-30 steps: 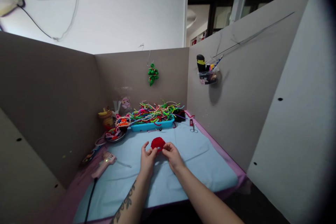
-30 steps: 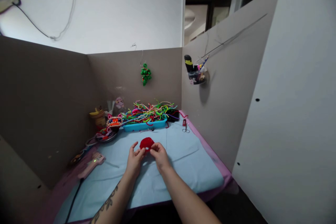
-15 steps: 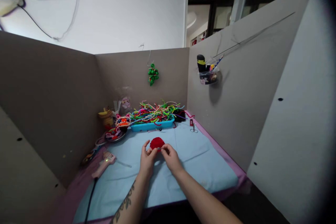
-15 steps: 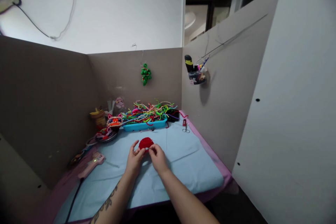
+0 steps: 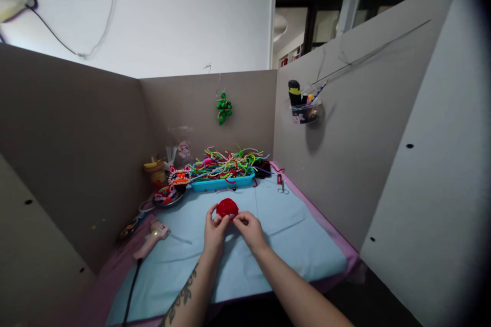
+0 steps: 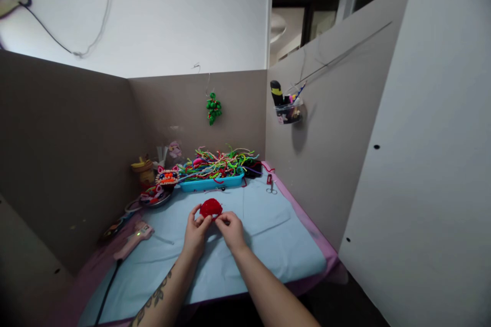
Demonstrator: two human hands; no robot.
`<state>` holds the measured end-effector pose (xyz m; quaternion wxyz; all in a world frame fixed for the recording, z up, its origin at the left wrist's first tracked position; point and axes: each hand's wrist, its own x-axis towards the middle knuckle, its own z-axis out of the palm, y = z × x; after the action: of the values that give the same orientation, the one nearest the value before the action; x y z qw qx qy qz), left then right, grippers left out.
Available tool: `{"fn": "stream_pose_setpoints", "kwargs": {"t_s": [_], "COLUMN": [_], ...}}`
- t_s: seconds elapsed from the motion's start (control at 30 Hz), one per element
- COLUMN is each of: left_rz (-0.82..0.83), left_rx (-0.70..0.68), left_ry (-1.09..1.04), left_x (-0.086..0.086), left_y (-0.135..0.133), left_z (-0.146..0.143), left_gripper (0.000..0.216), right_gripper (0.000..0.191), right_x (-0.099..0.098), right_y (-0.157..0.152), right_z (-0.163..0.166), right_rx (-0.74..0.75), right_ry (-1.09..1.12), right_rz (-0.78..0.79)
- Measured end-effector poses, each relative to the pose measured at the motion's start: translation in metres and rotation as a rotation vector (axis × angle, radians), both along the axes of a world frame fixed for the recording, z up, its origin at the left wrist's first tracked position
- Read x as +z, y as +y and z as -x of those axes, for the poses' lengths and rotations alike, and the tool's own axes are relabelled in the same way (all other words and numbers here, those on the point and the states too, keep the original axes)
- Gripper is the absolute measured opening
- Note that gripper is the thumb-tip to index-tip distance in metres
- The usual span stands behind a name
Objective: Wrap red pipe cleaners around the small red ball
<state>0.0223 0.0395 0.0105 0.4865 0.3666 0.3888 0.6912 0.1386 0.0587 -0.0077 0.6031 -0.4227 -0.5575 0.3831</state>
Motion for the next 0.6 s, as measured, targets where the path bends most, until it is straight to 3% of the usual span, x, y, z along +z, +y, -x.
{"fn": "stream_pose_setpoints", "kwargs": {"t_s": [0.17, 0.6], "left_rz": [-0.009, 0.072], "left_rx": [-0.027, -0.107], "left_ry": [0.028, -0.048], "left_x": [0.0011, 0.0010], "left_y": [-0.0004, -0.0012], "left_z": [-0.0002, 0.0003], "left_gripper": [0.066, 0.067], "right_gripper": [0.020, 0.026], "right_x": [-0.0052, 0.0006], "right_y": [0.0051, 0.0016], "right_z": [0.0008, 0.0039], "right_rx": [0.008, 0.266], "right_ry": [0.084, 0.426], "right_rz": [0.092, 0.245]}}
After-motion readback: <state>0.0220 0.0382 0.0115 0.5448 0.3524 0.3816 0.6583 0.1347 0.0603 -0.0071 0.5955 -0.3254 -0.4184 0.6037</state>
